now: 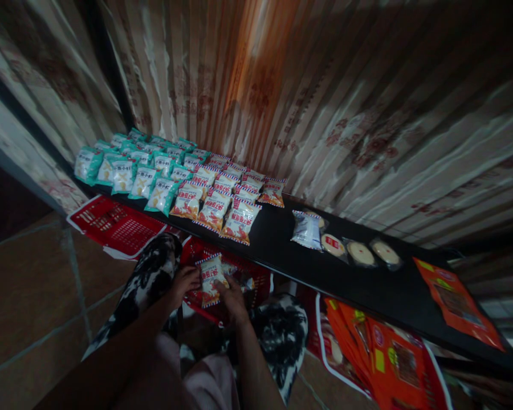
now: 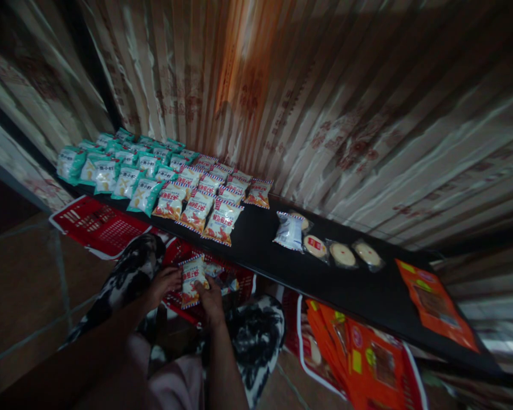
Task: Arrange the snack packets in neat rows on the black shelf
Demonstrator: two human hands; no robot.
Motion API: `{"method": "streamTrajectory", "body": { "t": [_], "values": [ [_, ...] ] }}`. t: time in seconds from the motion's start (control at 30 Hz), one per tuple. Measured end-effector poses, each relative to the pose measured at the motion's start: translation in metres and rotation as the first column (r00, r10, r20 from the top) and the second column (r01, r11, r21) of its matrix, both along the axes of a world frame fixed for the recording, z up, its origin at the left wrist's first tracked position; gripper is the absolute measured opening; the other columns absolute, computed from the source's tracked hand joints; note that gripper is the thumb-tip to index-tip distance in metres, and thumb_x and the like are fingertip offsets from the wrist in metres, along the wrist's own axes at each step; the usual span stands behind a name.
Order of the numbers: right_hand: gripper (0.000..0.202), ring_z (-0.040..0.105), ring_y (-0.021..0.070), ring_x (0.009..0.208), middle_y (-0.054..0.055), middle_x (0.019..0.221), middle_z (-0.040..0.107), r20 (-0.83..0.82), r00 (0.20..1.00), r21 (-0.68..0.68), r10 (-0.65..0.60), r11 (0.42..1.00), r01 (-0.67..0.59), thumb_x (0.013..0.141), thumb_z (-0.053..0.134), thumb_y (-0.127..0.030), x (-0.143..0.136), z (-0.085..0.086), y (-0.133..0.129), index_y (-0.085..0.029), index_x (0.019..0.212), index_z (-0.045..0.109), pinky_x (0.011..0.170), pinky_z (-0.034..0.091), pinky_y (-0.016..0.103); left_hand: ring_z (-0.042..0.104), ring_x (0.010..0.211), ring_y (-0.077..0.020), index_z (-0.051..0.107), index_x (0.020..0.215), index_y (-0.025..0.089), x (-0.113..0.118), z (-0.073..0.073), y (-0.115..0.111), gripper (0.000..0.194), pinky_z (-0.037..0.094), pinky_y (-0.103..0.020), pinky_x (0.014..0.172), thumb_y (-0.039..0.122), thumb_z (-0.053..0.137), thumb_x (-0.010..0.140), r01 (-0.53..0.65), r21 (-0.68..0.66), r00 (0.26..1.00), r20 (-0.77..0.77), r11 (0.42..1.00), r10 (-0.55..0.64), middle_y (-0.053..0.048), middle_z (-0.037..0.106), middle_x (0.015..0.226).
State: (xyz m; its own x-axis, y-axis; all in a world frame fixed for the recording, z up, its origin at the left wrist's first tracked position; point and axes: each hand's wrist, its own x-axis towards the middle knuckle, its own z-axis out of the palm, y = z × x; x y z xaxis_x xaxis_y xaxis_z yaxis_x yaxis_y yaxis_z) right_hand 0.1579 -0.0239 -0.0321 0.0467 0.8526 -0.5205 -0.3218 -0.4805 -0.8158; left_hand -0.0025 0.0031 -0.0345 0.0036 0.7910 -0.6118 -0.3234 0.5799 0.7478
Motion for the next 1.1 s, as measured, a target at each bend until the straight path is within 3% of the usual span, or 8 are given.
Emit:
{"method": "streamTrajectory", "body": {
  "t": [0.2,0.4,0.63,0.8,1.1],
  "values": [
    [0.053,0.066,0.0215,0.076,0.005,0.086,0.072,0.175,0.982,0.098,0.064,0.992,-0.083,0.064,0.068,-0.045,0.0,-0.004,0.0,-0.019,0.11,0.061,0.071,0.052,0.034,0.063,0.077,-0.019,0.06,0.089,0.015,0.004,0.007,-0.004,0.045,0.05,-0.035,0.076,0.04,0.078,0.056,0.046,0.064,0.999,-0.015,0.997,-0.045,-0.006,0.065,0.086],
    [0.052,0.066,0.0227,0.081,0.004,0.092,0.071,0.318,0.943,0.183,0.096,0.97,-0.161,0.07,0.064,-0.045,-0.002,0.004,-0.002,-0.022,0.116,0.06,0.074,0.053,0.036,0.066,0.082,-0.0217,0.059,0.1,0.015,0.01,0.016,-0.005,0.053,0.05,-0.033,0.077,0.038,0.079,0.057,0.044,0.015,0.999,-0.031,0.999,-0.044,-0.009,0.067,0.096],
    [0.043,0.053,0.0237,0.113,0.006,0.12,0.061,0.559,0.828,0.278,0.042,0.932,-0.235,0.071,0.063,-0.04,-0.003,0.007,-0.002,-0.024,0.111,0.064,0.101,0.037,0.04,0.064,0.093,-0.023,0.062,0.101,0.016,0.013,0.014,-0.006,0.051,0.049,-0.03,0.081,0.037,0.079,0.058,0.045,0.035,0.998,0.053,0.998,-0.047,-0.01,0.068,0.103],
    [0.037,0.05,0.0227,0.117,0.006,0.123,0.059,0.637,0.769,0.32,0.052,0.89,-0.326,0.075,0.061,-0.038,-0.006,0.011,-0.005,-0.027,0.11,0.065,0.103,0.035,0.04,0.065,0.089,-0.0202,0.062,0.1,0.018,0.016,0.018,-0.009,0.048,0.05,-0.025,0.072,0.042,0.076,0.061,0.075,0.051,0.994,0.071,0.996,-0.079,-0.007,0.069,0.097],
    [0.028,0.054,0.021,0.11,0.006,0.114,0.062,0.641,0.765,0.368,0.063,0.849,-0.379,0.079,0.057,-0.034,-0.007,0.017,-0.007,-0.028,0.103,0.069,0.098,0.038,0.039,0.066,0.071,-0.0195,0.065,0.094,0.013,0.019,0.037,-0.014,0.051,0.048,-0.025,0.058,0.048,0.075,0.058,0.073,0.075,0.989,0.121,0.995,-0.081,-0.007,0.071,0.08]
  ]
}}
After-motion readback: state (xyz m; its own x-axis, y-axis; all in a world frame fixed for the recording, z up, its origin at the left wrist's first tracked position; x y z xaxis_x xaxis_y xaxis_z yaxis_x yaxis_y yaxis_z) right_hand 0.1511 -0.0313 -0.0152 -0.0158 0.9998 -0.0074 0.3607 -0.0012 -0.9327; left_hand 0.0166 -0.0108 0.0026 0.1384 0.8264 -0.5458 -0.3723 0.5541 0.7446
